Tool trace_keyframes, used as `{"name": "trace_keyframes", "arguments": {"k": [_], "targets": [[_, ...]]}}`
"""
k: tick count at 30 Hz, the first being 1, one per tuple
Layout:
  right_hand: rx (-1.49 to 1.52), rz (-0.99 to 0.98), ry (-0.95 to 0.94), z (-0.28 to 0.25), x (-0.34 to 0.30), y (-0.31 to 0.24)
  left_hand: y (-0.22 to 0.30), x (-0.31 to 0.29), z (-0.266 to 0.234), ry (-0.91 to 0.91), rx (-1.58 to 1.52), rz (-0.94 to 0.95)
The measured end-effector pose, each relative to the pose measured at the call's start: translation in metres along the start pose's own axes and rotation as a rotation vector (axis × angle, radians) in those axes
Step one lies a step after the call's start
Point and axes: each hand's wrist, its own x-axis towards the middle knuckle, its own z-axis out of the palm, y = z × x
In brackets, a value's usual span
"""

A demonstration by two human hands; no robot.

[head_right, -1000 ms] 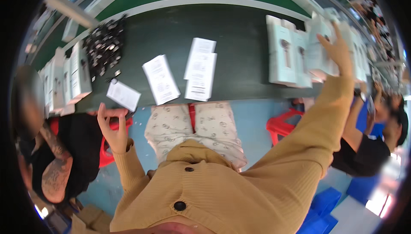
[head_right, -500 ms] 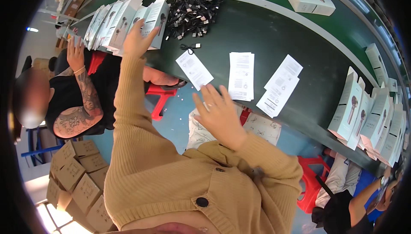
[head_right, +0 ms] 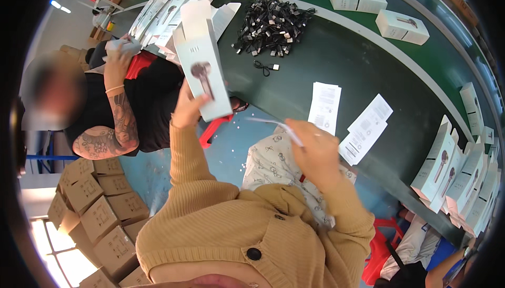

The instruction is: Pack electronic components and instruction manuals into white product boxes on an assembly line.

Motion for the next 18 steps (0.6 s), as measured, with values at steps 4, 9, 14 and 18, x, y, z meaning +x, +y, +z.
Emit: {"name": "trace_keyframes", "arguments": {"k": [4,9,14,18], "targets": [[0.339,0.239,0.309,-0.076,0.008,-0.03,-0.009,-0.031,0.051,-0.204,-0.012,-0.083],[0.009,0.143,0.105,-0.131,0.043,-0.034,-0.016,-0.046,0.08,-0.43,0.087,-0.204],[-0.132,-0.027,-0.254,-0.131,0.061,-0.03,-0.003,-0.056,0.102,-0.496,0.349,-0.187],[-0.021,-0.018,-0.481,-0.099,0.064,-0.029,-0.017,-0.066,0.109,-0.595,0.294,-0.104]]}}
